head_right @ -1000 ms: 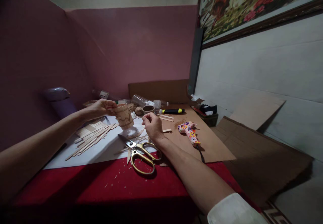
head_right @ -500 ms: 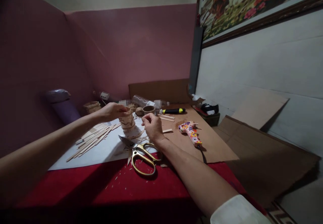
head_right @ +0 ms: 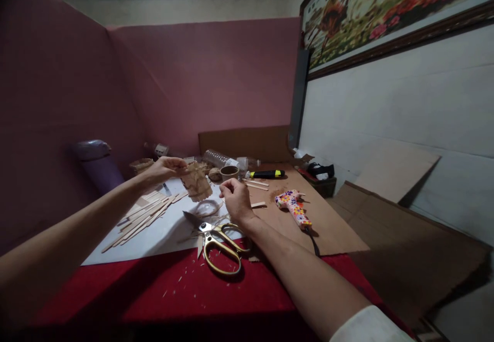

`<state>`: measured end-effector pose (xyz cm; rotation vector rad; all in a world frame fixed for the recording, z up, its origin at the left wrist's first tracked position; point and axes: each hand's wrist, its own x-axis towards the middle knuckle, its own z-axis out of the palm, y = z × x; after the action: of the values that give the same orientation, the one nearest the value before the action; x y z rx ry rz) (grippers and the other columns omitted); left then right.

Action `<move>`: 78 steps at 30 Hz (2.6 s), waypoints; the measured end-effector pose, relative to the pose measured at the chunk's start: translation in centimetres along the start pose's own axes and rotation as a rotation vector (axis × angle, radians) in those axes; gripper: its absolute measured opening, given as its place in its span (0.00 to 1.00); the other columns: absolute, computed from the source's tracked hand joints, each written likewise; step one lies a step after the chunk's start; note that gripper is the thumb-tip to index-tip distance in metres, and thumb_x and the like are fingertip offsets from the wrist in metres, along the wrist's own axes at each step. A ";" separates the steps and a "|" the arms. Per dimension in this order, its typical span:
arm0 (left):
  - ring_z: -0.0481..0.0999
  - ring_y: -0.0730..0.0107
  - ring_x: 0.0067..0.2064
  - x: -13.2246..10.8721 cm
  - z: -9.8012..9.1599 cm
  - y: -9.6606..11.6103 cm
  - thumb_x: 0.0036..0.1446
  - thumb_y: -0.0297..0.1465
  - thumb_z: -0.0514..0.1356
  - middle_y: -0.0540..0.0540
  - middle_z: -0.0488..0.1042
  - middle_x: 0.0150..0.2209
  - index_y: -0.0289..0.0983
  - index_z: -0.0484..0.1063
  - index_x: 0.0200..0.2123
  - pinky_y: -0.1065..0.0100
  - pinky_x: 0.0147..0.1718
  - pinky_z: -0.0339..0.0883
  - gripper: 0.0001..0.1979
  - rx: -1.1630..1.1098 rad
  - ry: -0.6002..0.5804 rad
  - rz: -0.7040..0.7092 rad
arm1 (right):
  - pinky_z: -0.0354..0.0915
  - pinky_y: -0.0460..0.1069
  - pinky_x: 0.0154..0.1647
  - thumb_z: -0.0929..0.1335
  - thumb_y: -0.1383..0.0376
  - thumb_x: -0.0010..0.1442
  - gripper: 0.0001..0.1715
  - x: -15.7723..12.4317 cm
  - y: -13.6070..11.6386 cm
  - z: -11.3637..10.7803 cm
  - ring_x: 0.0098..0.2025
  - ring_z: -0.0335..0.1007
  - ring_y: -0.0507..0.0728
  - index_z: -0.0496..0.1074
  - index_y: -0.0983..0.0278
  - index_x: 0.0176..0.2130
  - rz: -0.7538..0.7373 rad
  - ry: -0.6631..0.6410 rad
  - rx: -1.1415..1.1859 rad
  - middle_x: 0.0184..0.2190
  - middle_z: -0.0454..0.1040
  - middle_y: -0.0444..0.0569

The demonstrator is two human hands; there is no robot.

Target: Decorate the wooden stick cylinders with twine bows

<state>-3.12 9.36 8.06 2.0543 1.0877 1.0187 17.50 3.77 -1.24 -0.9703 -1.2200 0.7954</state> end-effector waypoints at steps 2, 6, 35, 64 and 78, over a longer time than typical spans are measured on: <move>0.66 0.74 0.25 -0.3 -0.4 -0.1 0.34 0.40 0.71 0.51 0.70 0.22 0.34 0.72 0.22 0.70 0.27 0.59 0.17 -0.136 0.033 0.006 | 0.56 0.45 0.22 0.68 0.61 0.49 0.08 0.1 0.1 0.0 0.21 0.61 0.50 0.68 0.63 0.24 0.000 0.018 0.010 0.18 0.69 0.42; 0.70 0.73 0.27 -1.0 -0.7 -0.4 0.32 0.37 0.74 0.49 0.74 0.24 0.34 0.76 0.23 0.70 0.31 0.62 0.16 -0.381 0.072 0.026 | 0.54 0.45 0.21 0.69 0.59 0.47 0.10 0.0 0.2 0.1 0.21 0.60 0.50 0.68 0.63 0.24 0.030 0.023 0.043 0.18 0.69 0.42; 0.69 0.74 0.28 -1.6 0.7 -2.1 0.40 0.37 0.73 0.48 0.75 0.24 0.33 0.79 0.26 0.71 0.33 0.61 0.13 -0.700 0.014 0.057 | 0.32 0.41 0.15 0.78 0.55 0.38 0.27 -1.3 -1.2 0.3 0.15 0.38 0.42 0.61 0.63 0.26 0.452 -0.227 0.467 0.14 0.55 0.31; 0.71 0.54 0.48 1.0 -0.1 -2.9 0.44 0.36 0.69 0.42 0.79 0.39 0.43 0.82 0.28 0.52 0.55 0.56 0.06 0.119 -0.079 0.370 | 0.39 0.42 0.13 0.75 0.52 0.43 0.22 -0.8 -1.0 0.0 0.14 0.43 0.43 0.64 0.63 0.22 0.343 0.033 0.263 0.12 0.56 0.34; 0.68 0.63 0.34 1.7 0.7 -3.2 0.44 0.41 0.69 0.45 0.74 0.26 0.41 0.78 0.21 0.64 0.39 0.62 0.10 0.129 0.008 0.387 | 0.37 0.43 0.14 0.75 0.52 0.42 0.22 -0.8 -1.1 0.1 0.14 0.43 0.43 0.65 0.63 0.22 0.332 0.006 0.275 0.12 0.58 0.35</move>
<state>-3.17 12.28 5.76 2.4283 0.7909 1.1658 17.21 2.63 -0.57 -0.9565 -0.9243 1.1870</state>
